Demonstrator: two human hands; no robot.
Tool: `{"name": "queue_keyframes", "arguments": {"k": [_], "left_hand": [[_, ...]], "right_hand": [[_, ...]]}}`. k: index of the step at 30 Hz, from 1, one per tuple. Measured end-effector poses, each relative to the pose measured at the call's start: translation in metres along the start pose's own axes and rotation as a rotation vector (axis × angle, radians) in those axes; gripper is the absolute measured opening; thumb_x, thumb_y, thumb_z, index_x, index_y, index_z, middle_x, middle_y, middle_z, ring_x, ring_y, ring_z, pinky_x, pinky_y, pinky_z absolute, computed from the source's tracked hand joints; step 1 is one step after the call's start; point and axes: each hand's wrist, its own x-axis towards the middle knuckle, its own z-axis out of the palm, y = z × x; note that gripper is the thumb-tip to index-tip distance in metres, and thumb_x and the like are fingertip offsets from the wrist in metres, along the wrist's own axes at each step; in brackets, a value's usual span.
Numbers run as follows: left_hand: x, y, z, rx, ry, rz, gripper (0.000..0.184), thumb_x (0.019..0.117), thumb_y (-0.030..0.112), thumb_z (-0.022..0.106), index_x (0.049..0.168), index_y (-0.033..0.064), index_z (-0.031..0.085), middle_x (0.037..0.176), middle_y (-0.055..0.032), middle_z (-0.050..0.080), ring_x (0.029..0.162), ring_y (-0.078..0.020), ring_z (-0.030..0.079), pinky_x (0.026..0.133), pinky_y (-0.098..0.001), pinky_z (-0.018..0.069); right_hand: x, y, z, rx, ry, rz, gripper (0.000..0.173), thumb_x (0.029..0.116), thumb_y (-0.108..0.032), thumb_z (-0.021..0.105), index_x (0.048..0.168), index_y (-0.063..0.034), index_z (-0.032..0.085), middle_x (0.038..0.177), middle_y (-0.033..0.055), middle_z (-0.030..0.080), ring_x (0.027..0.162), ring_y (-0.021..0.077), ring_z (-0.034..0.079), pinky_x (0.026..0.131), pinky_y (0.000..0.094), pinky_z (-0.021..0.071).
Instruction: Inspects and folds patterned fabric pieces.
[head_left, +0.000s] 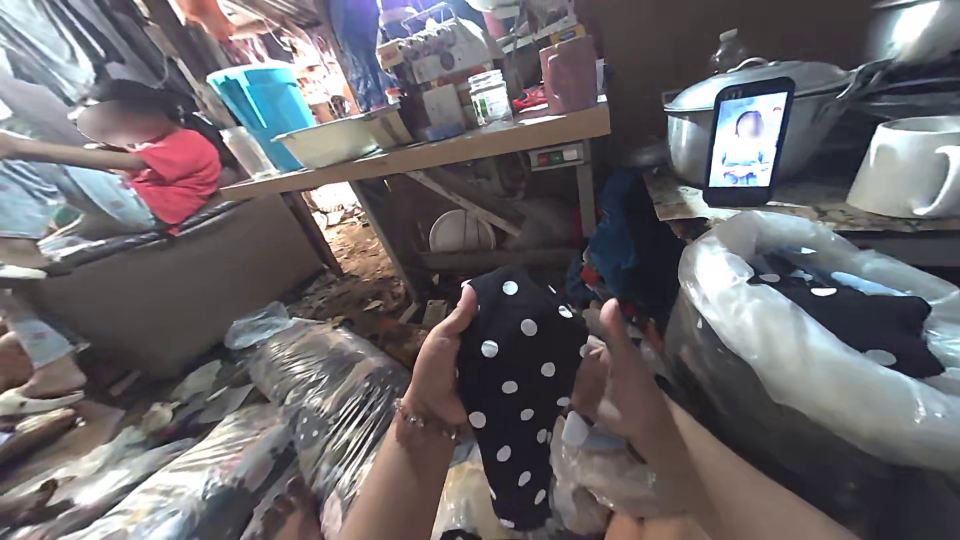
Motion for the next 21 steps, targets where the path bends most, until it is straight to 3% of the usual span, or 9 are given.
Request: {"name": "queue_keyframes", "arguments": {"k": [2,6,8,11,15,17,21], "left_hand": [[-0.005,0.002,0.001,-0.011,-0.006,0.007,0.049,0.1051,0.049,0.043,0.113,0.0111,0.072,0.101,-0.0145,0.075,0.091,-0.0219,0.075,0.078,-0.0401,0.0636],[-0.014,0.007,0.011,0.018,0.088,0.072,0.05,0.1058,0.049,0.04,0.109,0.0108,0.072,0.095,-0.0137,0.075,0.085,-0.0211,0.075,0.073,-0.0384,0.0639],[-0.015,0.009,0.017,0.088,0.161,0.1,0.051,0.1067,0.049,0.038,0.111,0.0107,0.071,0.095,-0.0137,0.074,0.085,-0.0217,0.075,0.072,-0.0394,0.0637],[-0.015,0.015,0.022,0.314,0.266,0.085,0.05,0.1079,0.049,0.035,0.116,0.0116,0.068,0.097,-0.0117,0.074,0.085,-0.0203,0.073,0.072,-0.0382,0.0627],[-0.011,0.029,0.025,0.692,0.422,0.112,0.046,0.1071,0.046,0.043,0.108,0.0086,0.069,0.086,-0.0079,0.073,0.072,-0.0152,0.071,0.062,-0.032,0.0599],[-0.013,0.036,0.031,0.767,0.428,0.161,0.042,0.1049,0.046,0.049,0.105,0.0089,0.07,0.084,-0.0068,0.073,0.07,-0.0136,0.071,0.059,-0.0298,0.0596],[-0.014,0.046,0.043,0.752,0.336,0.221,0.033,0.1069,0.036,0.049,0.113,0.0098,0.066,0.096,-0.006,0.074,0.082,-0.015,0.073,0.071,-0.0326,0.0621]], "right_hand": [[0.005,-0.013,0.004,0.023,-0.137,0.043,0.066,0.0807,-0.079,0.06,0.11,-0.0213,0.073,0.102,-0.0012,0.075,0.097,0.0074,0.071,0.088,0.0287,0.0585],[0.013,-0.027,0.015,0.077,-0.128,0.146,0.052,0.0879,-0.067,0.065,0.105,-0.0183,0.072,0.097,0.0008,0.075,0.091,0.0081,0.072,0.082,0.0274,0.0596],[0.015,-0.04,0.032,-0.035,0.008,0.184,0.035,0.102,-0.047,0.054,0.105,-0.0159,0.068,0.092,0.0014,0.074,0.084,0.0077,0.072,0.074,0.0252,0.0601],[0.027,-0.061,0.053,-0.287,0.193,0.185,0.019,0.1042,-0.02,0.057,0.112,-0.0057,0.066,0.089,0.0071,0.073,0.076,0.0132,0.071,0.068,0.0289,0.0603],[0.042,-0.087,0.066,-0.517,0.274,0.091,0.018,0.0995,-0.02,0.065,0.107,-0.0042,0.069,0.083,0.0061,0.072,0.068,0.0116,0.069,0.06,0.0279,0.0593],[0.047,-0.102,0.074,-0.568,0.275,0.074,0.017,0.0988,-0.018,0.066,0.105,-0.0019,0.069,0.085,0.0071,0.072,0.072,0.0124,0.07,0.066,0.0286,0.0598],[0.056,-0.125,0.082,-0.628,0.227,0.033,0.017,0.1023,-0.017,0.061,0.111,-0.0028,0.067,0.088,0.0066,0.071,0.076,0.0124,0.07,0.069,0.0291,0.06]]}}
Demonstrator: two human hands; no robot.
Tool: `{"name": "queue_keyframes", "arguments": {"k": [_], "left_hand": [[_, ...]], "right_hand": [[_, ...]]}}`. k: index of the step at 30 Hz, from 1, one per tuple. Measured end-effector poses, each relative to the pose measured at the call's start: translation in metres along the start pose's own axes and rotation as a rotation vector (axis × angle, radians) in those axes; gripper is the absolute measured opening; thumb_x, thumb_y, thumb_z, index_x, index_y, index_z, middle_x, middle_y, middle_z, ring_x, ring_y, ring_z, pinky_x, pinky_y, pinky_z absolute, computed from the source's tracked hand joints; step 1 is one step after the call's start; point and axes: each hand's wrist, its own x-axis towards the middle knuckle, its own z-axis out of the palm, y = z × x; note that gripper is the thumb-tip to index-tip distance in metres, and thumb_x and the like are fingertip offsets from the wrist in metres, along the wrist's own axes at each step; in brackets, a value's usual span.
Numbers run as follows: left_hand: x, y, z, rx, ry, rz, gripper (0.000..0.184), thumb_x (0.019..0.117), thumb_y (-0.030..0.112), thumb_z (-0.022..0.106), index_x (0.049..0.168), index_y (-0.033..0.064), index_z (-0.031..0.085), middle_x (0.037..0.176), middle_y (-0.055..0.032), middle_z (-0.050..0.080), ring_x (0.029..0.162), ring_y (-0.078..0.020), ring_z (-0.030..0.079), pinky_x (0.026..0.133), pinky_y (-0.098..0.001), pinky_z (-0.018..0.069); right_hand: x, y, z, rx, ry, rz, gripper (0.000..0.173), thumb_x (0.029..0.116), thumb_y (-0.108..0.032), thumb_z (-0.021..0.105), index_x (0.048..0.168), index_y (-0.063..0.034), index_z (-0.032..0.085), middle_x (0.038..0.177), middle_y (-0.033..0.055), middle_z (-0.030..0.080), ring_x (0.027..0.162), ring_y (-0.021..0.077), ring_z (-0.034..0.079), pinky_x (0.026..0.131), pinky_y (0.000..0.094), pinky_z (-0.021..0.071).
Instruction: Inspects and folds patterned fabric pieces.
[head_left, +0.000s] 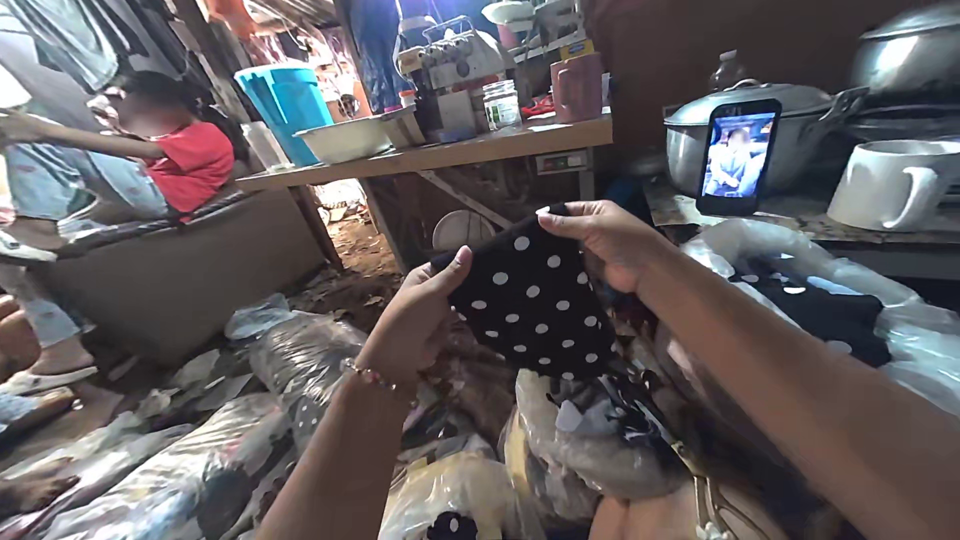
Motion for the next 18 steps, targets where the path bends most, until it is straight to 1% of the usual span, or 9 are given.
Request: {"name": "queue_keyframes", "arguments": {"k": [2,4,7,9,11,15,18], "left_hand": [[0.002,0.006,0.004,0.009,0.024,0.047,0.031,0.1071,0.035,0.049,0.114,0.0106,0.066,0.096,-0.0053,0.074,0.082,-0.0142,0.073,0.071,-0.0319,0.0619],[0.008,0.012,0.011,0.016,0.081,0.104,0.028,0.1072,0.03,0.049,0.112,0.0084,0.066,0.094,-0.0058,0.073,0.081,-0.0138,0.072,0.07,-0.0318,0.0615],[0.012,0.017,0.022,0.013,0.154,0.167,0.025,0.1054,0.026,0.054,0.11,0.0065,0.068,0.089,-0.0055,0.074,0.076,-0.0134,0.072,0.068,-0.0326,0.0626],[0.014,0.02,0.027,0.017,0.196,0.195,0.024,0.1038,0.028,0.057,0.109,0.0074,0.068,0.087,-0.0045,0.074,0.074,-0.0131,0.072,0.066,-0.0328,0.0629],[0.015,0.022,0.03,0.028,0.218,0.228,0.024,0.1036,0.029,0.057,0.108,0.0084,0.068,0.086,-0.0033,0.074,0.074,-0.0121,0.072,0.066,-0.0318,0.0627],[0.016,0.024,0.03,0.063,0.25,0.239,0.027,0.1047,0.033,0.055,0.107,0.0097,0.068,0.087,-0.0012,0.074,0.075,-0.0106,0.072,0.068,-0.0302,0.062],[0.017,0.021,0.029,0.043,0.271,0.262,0.02,0.1025,0.025,0.06,0.108,0.0088,0.069,0.089,-0.0007,0.074,0.076,-0.0103,0.072,0.069,-0.0298,0.062]], "right_hand": [[0.003,-0.008,-0.003,0.018,-0.033,-0.039,0.014,0.1033,-0.013,0.058,0.109,-0.0029,0.066,0.087,0.006,0.072,0.076,0.0117,0.071,0.069,0.0284,0.0608],[0.007,-0.014,-0.004,0.014,-0.017,-0.071,0.013,0.1021,-0.011,0.06,0.11,-0.0021,0.066,0.088,0.0063,0.071,0.077,0.012,0.07,0.07,0.0282,0.0604],[0.012,-0.018,-0.006,-0.016,0.018,-0.092,0.014,0.102,-0.012,0.06,0.111,-0.0034,0.066,0.089,0.0059,0.07,0.077,0.0118,0.069,0.07,0.0277,0.0597],[0.014,-0.02,-0.009,-0.028,-0.035,-0.091,0.015,0.1027,-0.011,0.059,0.115,-0.0044,0.064,0.092,0.0059,0.07,0.079,0.0117,0.07,0.071,0.0276,0.0601],[0.016,-0.021,-0.012,-0.033,-0.096,-0.086,0.02,0.102,-0.007,0.058,0.122,-0.0042,0.061,0.096,0.0068,0.07,0.081,0.0125,0.07,0.072,0.0281,0.0605],[0.02,-0.023,-0.012,-0.018,-0.055,-0.088,0.018,0.1,-0.006,0.061,0.117,-0.001,0.064,0.092,0.0079,0.071,0.078,0.013,0.071,0.07,0.0277,0.0605],[0.021,-0.024,-0.011,-0.016,-0.023,-0.081,0.018,0.0984,-0.004,0.063,0.116,-0.0009,0.065,0.091,0.0079,0.071,0.076,0.0127,0.07,0.068,0.0272,0.0601]]}}
